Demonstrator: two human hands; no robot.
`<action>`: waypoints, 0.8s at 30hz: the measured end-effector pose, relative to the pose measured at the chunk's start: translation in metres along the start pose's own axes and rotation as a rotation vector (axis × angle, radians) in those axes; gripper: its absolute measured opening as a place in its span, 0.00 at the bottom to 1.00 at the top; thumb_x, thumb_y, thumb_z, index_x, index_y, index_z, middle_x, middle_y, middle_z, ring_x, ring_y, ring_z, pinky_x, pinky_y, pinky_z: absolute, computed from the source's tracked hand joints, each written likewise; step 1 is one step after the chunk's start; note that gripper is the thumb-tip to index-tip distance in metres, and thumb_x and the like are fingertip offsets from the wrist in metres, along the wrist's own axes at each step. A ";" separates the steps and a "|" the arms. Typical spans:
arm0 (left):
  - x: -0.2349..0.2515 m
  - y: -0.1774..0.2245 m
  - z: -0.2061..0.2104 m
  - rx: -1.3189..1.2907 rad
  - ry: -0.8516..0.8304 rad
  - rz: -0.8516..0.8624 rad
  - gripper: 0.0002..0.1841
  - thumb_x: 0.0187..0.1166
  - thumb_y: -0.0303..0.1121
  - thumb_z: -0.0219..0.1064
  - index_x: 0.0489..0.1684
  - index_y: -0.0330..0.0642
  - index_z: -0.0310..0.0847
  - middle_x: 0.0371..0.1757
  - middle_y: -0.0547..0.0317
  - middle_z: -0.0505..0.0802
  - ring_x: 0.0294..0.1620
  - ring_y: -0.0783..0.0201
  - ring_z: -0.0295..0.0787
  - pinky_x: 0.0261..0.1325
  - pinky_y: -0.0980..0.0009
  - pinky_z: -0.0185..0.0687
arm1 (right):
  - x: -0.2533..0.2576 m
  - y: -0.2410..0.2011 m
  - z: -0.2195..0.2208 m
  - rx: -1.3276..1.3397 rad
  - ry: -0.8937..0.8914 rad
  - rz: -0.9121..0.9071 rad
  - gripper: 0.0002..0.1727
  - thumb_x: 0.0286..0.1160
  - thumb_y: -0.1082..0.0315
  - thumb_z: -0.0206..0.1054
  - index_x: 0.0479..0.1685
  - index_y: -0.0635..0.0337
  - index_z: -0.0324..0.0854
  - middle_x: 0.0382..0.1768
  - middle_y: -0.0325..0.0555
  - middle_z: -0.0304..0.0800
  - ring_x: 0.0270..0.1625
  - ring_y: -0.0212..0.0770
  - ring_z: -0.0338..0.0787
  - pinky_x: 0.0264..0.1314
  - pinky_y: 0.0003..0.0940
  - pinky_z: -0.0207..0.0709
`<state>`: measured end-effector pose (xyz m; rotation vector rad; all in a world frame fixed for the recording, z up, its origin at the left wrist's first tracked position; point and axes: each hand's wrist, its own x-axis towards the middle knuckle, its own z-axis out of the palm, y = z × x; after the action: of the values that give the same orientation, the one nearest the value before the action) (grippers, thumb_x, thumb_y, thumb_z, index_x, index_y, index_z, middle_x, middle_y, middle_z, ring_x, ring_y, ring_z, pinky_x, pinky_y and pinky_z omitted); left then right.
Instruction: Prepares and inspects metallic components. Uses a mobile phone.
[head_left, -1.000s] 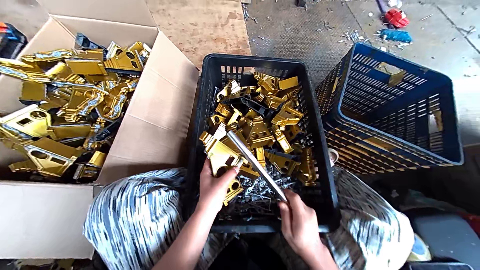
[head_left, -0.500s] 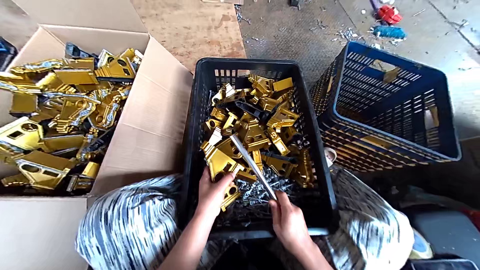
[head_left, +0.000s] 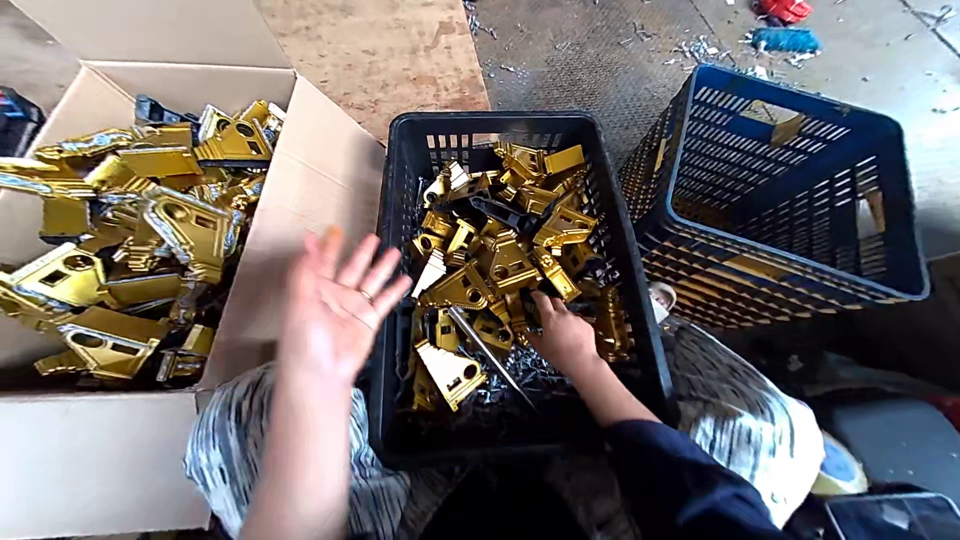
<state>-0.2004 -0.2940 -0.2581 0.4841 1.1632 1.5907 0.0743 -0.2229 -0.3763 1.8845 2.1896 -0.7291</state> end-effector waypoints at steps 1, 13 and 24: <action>-0.009 -0.017 0.004 -0.010 -0.029 -0.076 0.34 0.92 0.60 0.35 0.92 0.53 0.50 0.82 0.53 0.77 0.75 0.50 0.82 0.71 0.48 0.82 | 0.003 -0.001 0.003 -0.031 -0.021 0.028 0.44 0.72 0.54 0.76 0.90 0.47 0.62 0.78 0.62 0.75 0.59 0.70 0.89 0.54 0.71 0.82; -0.043 -0.119 0.032 0.005 -0.405 0.022 0.35 0.73 0.47 0.77 0.78 0.41 0.72 0.63 0.56 0.92 0.60 0.59 0.91 0.66 0.59 0.87 | -0.065 -0.004 -0.030 1.184 -0.195 -0.675 0.09 0.75 0.75 0.70 0.51 0.62 0.85 0.44 0.42 0.94 0.43 0.36 0.95 0.49 0.37 0.93; -0.018 -0.112 0.016 0.213 -0.004 0.090 0.46 0.61 0.20 0.69 0.86 0.48 0.49 0.65 0.53 0.82 0.60 0.61 0.86 0.57 0.63 0.88 | -0.013 -0.004 -0.007 -0.129 -0.377 -0.052 0.14 0.78 0.68 0.67 0.56 0.66 0.88 0.58 0.69 0.89 0.66 0.70 0.86 0.66 0.73 0.76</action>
<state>-0.1248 -0.3067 -0.3427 0.6868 1.3312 1.5477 0.0743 -0.2317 -0.3634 1.4909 1.9992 -0.8497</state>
